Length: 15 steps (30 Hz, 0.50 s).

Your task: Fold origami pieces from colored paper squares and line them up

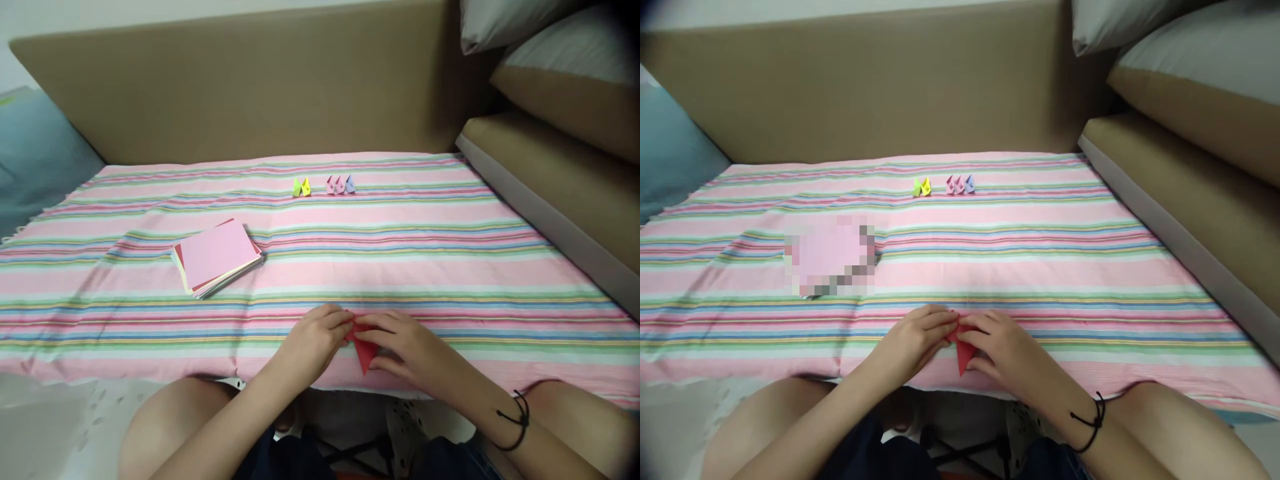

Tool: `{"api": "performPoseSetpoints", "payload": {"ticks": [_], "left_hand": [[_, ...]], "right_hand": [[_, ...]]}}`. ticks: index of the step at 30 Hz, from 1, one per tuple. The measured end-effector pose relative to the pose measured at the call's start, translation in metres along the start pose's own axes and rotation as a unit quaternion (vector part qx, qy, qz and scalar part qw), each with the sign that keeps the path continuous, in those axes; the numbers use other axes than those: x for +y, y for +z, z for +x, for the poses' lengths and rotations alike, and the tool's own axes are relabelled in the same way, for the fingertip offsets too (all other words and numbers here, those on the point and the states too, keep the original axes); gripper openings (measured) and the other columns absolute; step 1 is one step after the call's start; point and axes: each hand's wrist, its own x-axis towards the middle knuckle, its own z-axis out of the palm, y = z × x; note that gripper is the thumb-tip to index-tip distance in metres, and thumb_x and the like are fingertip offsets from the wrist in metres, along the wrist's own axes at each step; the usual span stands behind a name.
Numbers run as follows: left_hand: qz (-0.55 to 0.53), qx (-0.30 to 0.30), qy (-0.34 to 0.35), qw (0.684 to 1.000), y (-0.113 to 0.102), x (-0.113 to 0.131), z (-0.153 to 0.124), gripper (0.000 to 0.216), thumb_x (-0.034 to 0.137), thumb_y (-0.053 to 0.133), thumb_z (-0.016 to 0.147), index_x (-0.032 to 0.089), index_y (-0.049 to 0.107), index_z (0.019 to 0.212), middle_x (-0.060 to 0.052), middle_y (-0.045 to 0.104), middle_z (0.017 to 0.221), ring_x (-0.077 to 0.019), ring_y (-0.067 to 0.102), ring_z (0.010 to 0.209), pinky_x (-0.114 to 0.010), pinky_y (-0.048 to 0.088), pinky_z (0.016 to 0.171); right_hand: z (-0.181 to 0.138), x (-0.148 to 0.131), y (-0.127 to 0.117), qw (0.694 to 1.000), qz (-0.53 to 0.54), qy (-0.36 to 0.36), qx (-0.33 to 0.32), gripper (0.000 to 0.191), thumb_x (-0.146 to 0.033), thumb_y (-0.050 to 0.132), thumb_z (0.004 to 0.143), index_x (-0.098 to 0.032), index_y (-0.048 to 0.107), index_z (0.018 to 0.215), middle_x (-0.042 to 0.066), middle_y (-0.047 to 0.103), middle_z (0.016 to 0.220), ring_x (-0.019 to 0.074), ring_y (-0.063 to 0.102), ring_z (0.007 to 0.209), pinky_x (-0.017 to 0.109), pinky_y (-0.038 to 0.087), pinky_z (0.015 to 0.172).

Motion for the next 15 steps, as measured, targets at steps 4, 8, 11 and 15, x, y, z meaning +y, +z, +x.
{"api": "performPoseSetpoints", "payload": {"ticks": [4, 8, 11, 15], "left_hand": [[-0.027, -0.007, -0.004, 1.000, 0.001, -0.001, -0.002, 0.026, 0.014, 0.047, 0.092, 0.018, 0.067, 0.109, -0.006, 0.069, 0.113, -0.0198, 0.060, 0.104, -0.034, 0.054, 0.089], [-0.113, -0.032, -0.033, 0.992, 0.001, 0.001, -0.004, 0.030, 0.014, 0.063, 0.081, 0.021, 0.067, 0.110, -0.005, 0.067, 0.115, -0.0213, 0.059, 0.110, -0.034, 0.051, 0.094], [-0.146, 0.000, -0.076, 0.986, 0.008, 0.003, -0.005, 0.031, 0.020, 0.074, 0.073, 0.022, 0.068, 0.104, -0.005, 0.069, 0.111, -0.0229, 0.061, 0.107, -0.036, 0.051, 0.092], [-0.115, 0.062, -0.097, 0.987, 0.021, 0.005, -0.004, 0.013, 0.012, 0.065, 0.077, 0.019, 0.067, 0.087, -0.006, 0.070, 0.100, -0.0215, 0.064, 0.095, -0.036, 0.052, 0.083]], "right_hand": [[0.003, -0.002, -0.002, 0.999, 0.034, -0.004, 0.002, 0.018, -0.021, 0.058, 0.089, -0.026, 0.069, 0.102, 0.003, 0.068, 0.112, 0.0194, 0.060, 0.109, 0.036, 0.051, 0.093], [0.005, -0.003, -0.001, 0.998, 0.054, 0.022, 0.024, 0.019, -0.020, 0.051, 0.092, -0.024, 0.068, 0.099, 0.004, 0.069, 0.104, 0.0190, 0.063, 0.100, 0.036, 0.053, 0.087], [0.005, -0.004, -0.002, 0.997, 0.061, 0.042, 0.031, 0.021, -0.019, 0.047, 0.094, -0.023, 0.067, 0.099, 0.005, 0.069, 0.102, 0.0190, 0.063, 0.097, 0.036, 0.053, 0.085], [0.004, -0.004, -0.007, 0.996, 0.070, 0.057, -0.002, 0.009, -0.028, 0.064, 0.085, -0.025, 0.067, 0.092, 0.002, 0.068, 0.103, 0.0192, 0.062, 0.099, 0.034, 0.052, 0.086]]}}
